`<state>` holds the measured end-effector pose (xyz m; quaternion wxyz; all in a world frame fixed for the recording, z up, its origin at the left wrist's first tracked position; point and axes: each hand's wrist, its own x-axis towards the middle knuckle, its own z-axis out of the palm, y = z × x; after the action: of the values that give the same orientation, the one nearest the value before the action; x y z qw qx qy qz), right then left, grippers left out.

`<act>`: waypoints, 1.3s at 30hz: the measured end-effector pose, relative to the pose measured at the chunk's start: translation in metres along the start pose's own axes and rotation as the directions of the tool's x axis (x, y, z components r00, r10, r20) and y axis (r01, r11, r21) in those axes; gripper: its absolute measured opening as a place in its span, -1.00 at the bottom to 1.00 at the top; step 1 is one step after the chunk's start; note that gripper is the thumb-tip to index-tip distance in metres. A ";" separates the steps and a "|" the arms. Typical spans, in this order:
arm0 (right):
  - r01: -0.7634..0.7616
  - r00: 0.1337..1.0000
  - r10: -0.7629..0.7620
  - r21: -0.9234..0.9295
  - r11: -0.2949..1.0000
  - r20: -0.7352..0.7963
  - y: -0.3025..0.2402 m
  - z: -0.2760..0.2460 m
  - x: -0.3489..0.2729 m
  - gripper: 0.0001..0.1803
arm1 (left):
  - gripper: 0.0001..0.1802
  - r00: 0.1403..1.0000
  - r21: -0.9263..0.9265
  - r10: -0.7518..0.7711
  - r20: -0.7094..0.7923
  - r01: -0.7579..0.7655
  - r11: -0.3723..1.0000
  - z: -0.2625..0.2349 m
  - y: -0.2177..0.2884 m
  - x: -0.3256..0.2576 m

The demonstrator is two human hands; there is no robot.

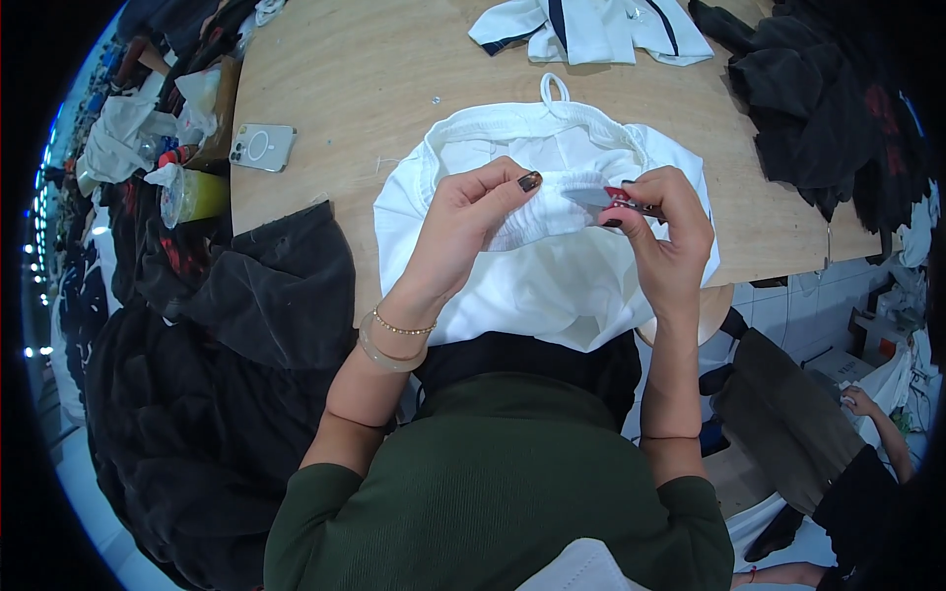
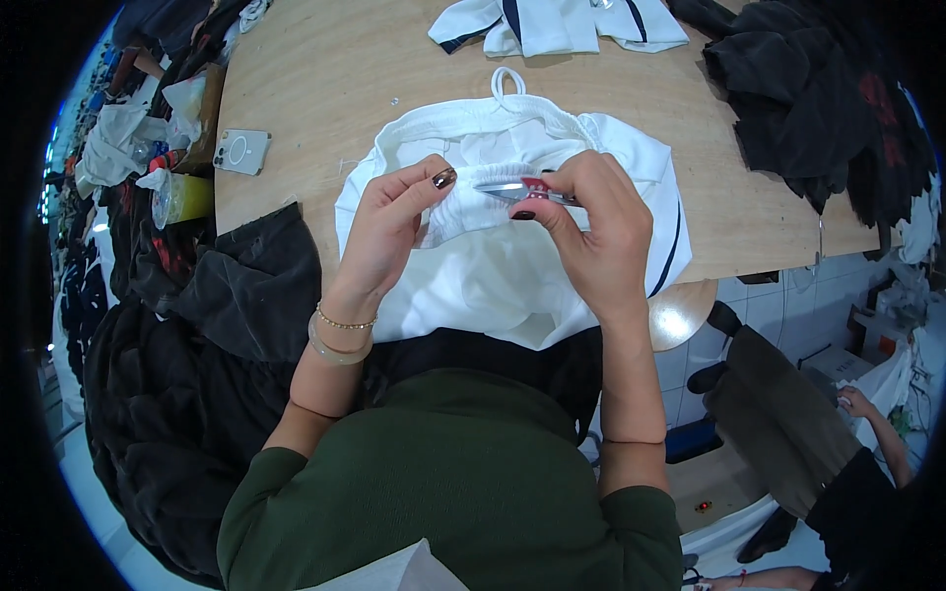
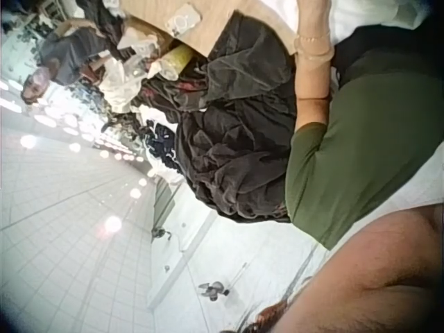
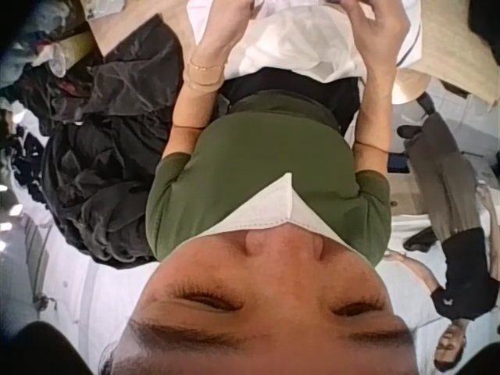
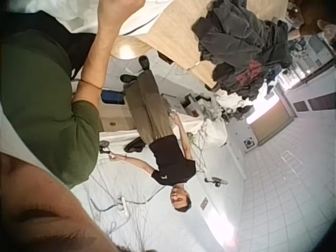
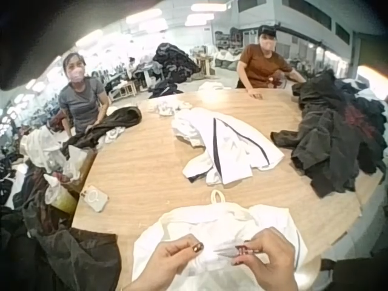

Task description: The person is using small thread snips to trim excess threads from the waistband and seams of a white garment at a textile workshop workbench.

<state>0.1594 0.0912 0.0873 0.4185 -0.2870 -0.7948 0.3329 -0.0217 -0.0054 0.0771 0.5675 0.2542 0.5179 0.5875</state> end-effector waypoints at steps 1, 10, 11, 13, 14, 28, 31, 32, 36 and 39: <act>0.000 1.000 0.000 0.002 1.000 0.001 0.000 0.000 0.000 -0.69 | -0.86 1.000 0.002 -0.006 -0.009 0.006 1.000 -0.001 -0.001 0.000; 0.094 0.995 -0.087 -0.157 0.983 0.048 -0.005 0.001 0.004 -0.69 | -0.84 1.000 0.040 0.010 0.006 -0.010 0.999 0.002 0.002 -0.001; 0.085 0.996 -0.081 -0.125 0.989 0.036 -0.005 0.000 0.004 -0.69 | -0.83 1.000 0.052 0.012 -0.006 -0.012 0.999 0.002 0.003 -0.002; 0.076 0.997 -0.074 -0.095 0.993 0.023 -0.004 0.000 0.003 -0.69 | -0.83 1.000 0.056 0.001 -0.003 -0.001 0.998 0.001 0.005 -0.002; 0.084 0.996 -0.079 -0.118 0.989 0.046 -0.004 0.002 0.003 -0.68 | -0.83 1.000 0.060 -0.010 -0.002 0.010 0.998 0.001 0.005 -0.003; -0.356 0.919 0.393 0.346 0.868 -0.041 0.033 0.024 0.043 -0.81 | -0.80 0.997 0.124 0.059 0.052 -0.065 0.990 0.005 0.004 -0.002; -0.225 0.926 0.136 0.224 0.948 0.352 -0.005 0.011 0.037 -0.77 | -0.78 0.998 0.095 0.051 0.041 -0.055 0.994 -0.003 -0.003 0.001; -0.144 0.889 0.072 0.126 0.981 0.453 -0.006 0.016 0.033 -0.82 | -0.77 0.998 0.068 0.035 0.044 -0.038 0.997 -0.005 -0.004 0.002; -0.317 0.944 0.329 0.217 0.923 -0.021 0.024 0.020 0.041 -0.88 | -0.77 0.998 0.064 0.005 0.067 -0.010 0.998 0.003 0.003 -0.001; -0.318 0.941 0.284 0.199 0.927 0.182 -0.006 0.012 0.031 -0.87 | -0.76 0.999 0.071 0.023 0.033 -0.025 0.997 0.002 0.000 0.001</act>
<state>0.1333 0.1070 0.1017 0.3312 -0.3306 -0.7273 0.5020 -0.0201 -0.0043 0.0771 0.5593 0.2899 0.5262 0.5712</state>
